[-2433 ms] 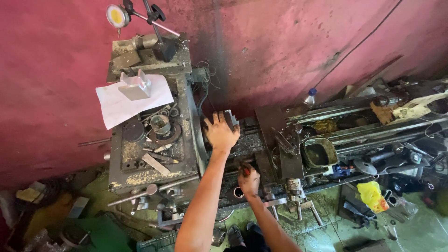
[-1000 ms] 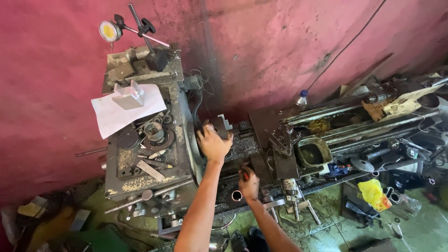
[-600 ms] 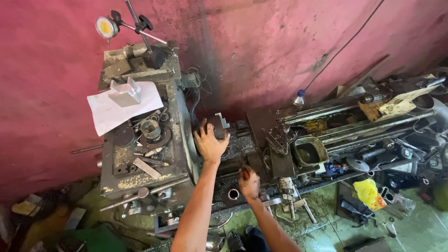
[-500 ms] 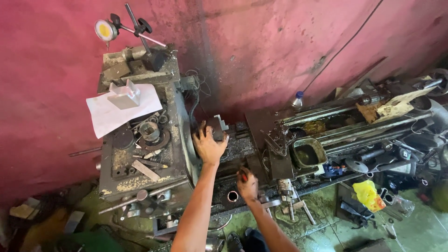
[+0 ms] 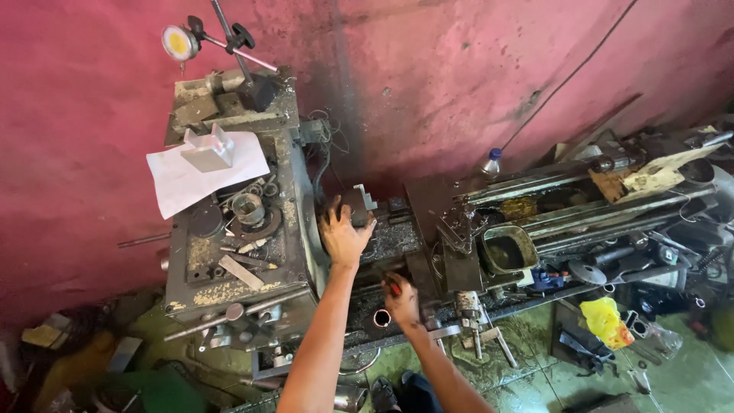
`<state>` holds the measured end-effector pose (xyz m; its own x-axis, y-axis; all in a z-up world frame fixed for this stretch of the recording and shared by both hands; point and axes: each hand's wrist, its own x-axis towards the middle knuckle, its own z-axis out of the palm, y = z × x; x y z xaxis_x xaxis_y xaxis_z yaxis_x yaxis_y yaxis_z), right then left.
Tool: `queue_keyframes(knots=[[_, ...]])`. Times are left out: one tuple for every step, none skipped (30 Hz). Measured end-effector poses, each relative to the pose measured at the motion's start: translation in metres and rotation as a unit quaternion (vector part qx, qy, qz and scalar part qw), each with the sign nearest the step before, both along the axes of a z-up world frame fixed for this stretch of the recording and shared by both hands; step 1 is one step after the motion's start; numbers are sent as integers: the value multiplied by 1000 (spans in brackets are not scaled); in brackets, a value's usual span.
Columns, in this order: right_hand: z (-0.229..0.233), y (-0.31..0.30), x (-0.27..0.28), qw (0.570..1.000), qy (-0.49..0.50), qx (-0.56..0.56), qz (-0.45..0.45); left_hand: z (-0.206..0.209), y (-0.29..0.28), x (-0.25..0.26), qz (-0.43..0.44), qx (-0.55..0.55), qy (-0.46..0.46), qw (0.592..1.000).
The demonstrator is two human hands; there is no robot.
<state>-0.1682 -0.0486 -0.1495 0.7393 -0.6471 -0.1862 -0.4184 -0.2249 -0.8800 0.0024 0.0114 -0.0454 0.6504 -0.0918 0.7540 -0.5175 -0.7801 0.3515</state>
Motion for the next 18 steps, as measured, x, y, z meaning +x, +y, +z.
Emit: queue_keyframes(knots=[[-8,-2,2,1000,0,0,-2,3,0,-2,-2,0,0,1000],[-16,-4,6,1000,2,2,1,5,1,-3,-4,3,4,1000],[-25,-6,10,1000,3,4,5,8,2,-4,-6,5,8,1000],[-17,-7,10,1000,4,5,5,8,1,-3,-6,6,8,1000],[-10,-9,9,1000,20,-18,-16,8,0,-3,2,15,13,1000],[-4,-10,9,998,36,-41,-35,7,0,-2,10,22,18,1000],[-1,-8,5,998,37,-41,-34,5,0,-4,11,23,19,999],[3,-9,5,998,40,-47,-33,4,-1,-2,18,25,22,999],[7,-10,5,997,44,-54,-32,3,-3,-1,25,27,25,999],[-5,-12,8,997,43,-56,-34,5,-2,-1,23,26,24,999],[-16,-14,12,999,14,-30,-22,7,-1,-1,13,25,28,999],[-29,-14,13,1000,-14,-2,-11,8,0,-4,2,26,35,999],[-26,-12,11,1000,-12,-3,-14,4,-2,-4,-2,26,36,999],[-23,-8,12,1000,-9,-5,-1,2,-3,-2,1,27,45,999],[-19,-3,14,1000,-6,-6,13,0,-4,1,4,28,54,998],[-37,-14,18,1000,-7,-7,12,-6,-4,5,3,28,53,998],[-56,-25,22,999,11,-42,6,-11,-5,9,6,30,66,997],[-75,-36,24,997,31,-77,1,-18,-4,12,10,32,82,996]])
